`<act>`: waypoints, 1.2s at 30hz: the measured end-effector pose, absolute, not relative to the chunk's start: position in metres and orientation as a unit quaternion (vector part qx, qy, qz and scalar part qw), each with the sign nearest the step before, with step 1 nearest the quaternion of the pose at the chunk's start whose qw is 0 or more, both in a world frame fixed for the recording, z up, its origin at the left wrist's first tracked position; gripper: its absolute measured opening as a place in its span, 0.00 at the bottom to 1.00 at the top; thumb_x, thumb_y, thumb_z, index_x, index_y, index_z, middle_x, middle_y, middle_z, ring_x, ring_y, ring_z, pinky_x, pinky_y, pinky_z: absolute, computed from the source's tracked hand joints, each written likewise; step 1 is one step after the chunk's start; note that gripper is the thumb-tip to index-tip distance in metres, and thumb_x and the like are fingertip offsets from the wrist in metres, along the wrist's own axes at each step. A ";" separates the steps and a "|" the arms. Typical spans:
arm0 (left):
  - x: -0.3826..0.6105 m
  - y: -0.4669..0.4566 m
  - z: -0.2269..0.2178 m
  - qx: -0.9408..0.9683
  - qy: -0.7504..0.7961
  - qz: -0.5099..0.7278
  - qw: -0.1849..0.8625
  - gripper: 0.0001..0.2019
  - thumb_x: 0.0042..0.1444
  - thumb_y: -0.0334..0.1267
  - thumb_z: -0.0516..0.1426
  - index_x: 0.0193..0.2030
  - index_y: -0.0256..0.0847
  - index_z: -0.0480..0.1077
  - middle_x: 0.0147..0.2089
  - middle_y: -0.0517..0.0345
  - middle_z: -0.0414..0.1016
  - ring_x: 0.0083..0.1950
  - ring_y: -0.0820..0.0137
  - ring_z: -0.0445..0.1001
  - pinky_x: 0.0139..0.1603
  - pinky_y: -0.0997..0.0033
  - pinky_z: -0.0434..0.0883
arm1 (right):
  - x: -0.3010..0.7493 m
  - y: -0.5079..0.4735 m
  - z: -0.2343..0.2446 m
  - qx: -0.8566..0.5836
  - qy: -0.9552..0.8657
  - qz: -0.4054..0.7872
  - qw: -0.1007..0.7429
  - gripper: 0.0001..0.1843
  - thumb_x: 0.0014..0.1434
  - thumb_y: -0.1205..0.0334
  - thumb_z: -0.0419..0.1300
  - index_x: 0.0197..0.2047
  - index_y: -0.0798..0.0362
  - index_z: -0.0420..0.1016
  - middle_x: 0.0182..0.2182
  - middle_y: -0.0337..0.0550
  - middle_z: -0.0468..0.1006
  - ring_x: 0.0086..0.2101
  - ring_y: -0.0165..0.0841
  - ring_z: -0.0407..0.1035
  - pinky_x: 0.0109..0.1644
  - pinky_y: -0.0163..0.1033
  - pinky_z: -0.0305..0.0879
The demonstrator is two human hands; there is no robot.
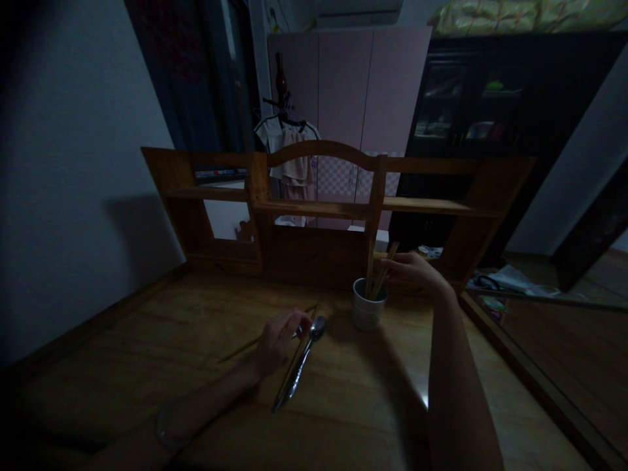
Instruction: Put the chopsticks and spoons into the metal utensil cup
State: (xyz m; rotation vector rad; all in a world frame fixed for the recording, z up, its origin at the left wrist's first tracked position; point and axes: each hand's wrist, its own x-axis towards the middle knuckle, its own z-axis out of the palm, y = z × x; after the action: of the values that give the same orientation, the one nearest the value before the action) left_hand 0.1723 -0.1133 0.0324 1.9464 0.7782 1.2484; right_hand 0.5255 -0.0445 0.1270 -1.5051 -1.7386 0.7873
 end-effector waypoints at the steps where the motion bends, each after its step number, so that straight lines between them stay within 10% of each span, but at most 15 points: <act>1: 0.172 -0.113 0.033 0.750 0.300 0.478 0.345 0.20 0.68 0.43 0.42 0.35 0.38 0.71 0.32 0.56 0.71 0.33 0.71 0.69 0.38 0.72 0.66 | 0.526 -0.045 0.127 -0.578 -0.671 0.312 0.345 0.27 0.52 0.39 0.62 0.42 0.55 0.78 0.37 0.47 0.81 0.39 0.42 0.74 0.43 0.45 0.71; 36: 0.171 -0.113 0.033 0.759 0.303 0.466 0.339 0.20 0.67 0.44 0.42 0.35 0.38 0.71 0.33 0.56 0.72 0.34 0.70 0.70 0.39 0.71 0.67 | 0.518 -0.053 0.124 -0.578 -0.689 0.344 0.269 0.28 0.48 0.38 0.63 0.33 0.58 0.76 0.22 0.40 0.72 0.23 0.28 0.64 0.24 0.33 0.59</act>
State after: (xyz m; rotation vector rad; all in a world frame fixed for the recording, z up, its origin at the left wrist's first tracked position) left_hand 0.1713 -0.1132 0.0326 1.9777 0.7893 1.2126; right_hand 0.5182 -0.0534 0.1237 -1.5570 -1.8587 0.9279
